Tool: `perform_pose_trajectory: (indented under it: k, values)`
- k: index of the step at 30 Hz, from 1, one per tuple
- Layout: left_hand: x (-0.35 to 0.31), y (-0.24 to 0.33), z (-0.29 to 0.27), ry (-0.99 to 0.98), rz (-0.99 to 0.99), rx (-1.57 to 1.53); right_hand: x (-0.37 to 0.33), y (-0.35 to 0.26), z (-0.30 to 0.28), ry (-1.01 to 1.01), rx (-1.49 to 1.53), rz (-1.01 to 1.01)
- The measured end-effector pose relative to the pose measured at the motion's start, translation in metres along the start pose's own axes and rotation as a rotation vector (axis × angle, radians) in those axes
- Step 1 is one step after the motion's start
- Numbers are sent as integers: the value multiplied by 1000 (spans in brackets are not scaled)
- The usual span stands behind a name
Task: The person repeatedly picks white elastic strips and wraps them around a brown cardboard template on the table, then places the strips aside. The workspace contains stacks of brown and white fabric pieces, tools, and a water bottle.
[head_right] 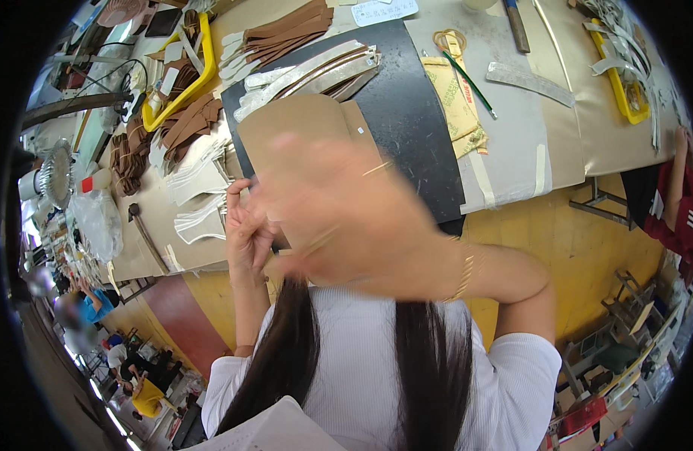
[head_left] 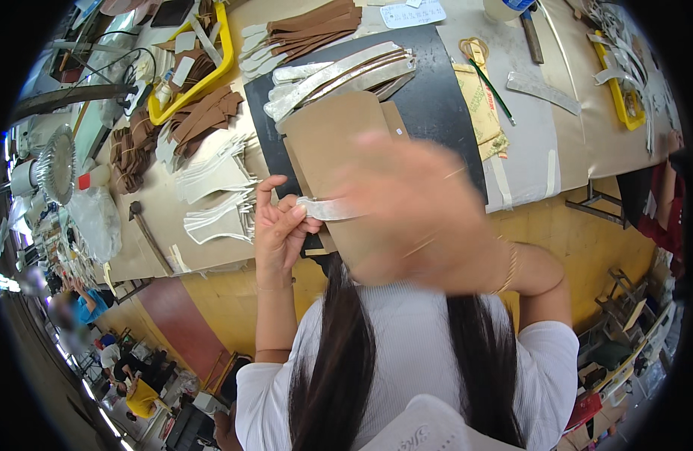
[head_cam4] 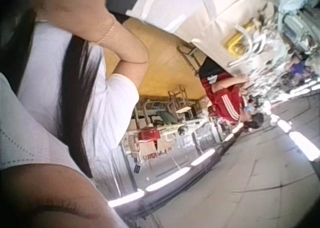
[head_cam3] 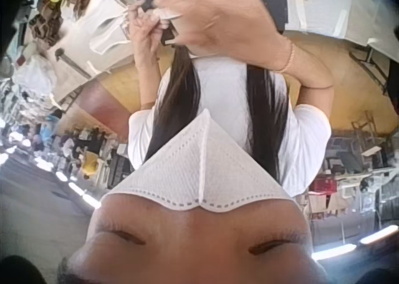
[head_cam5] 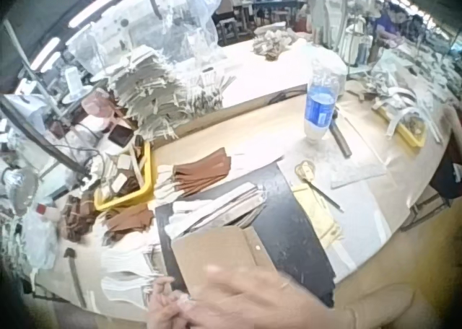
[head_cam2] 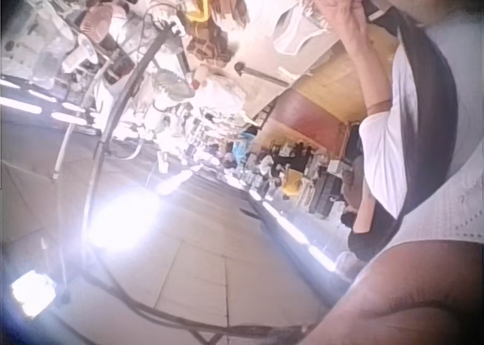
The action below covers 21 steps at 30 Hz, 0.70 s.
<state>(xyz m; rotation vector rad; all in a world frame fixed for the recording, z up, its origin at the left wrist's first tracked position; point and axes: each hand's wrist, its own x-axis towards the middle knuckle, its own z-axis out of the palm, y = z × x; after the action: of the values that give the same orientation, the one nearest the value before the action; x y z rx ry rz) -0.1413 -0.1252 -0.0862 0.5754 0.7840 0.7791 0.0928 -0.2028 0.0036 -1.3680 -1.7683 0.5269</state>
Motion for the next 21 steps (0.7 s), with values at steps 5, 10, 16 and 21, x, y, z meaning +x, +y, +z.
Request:
perform_pose_trajectory:
  k: [5, 10, 16, 21]
  values:
    - [-9, -3, 5, 27, 62, -48, 14, -35, 61, -446, -540, -293]
    - [-4, -9, -2, -51, 74, -121, 3, -23, 53, -353, -321, -169]
    - [2, -12, -7, -120, 43, -111, -16, 17, 20, -327, 12, -238]
    - [2, -14, -9, -107, 26, -116, -61, 50, 41, -97, 263, -31]
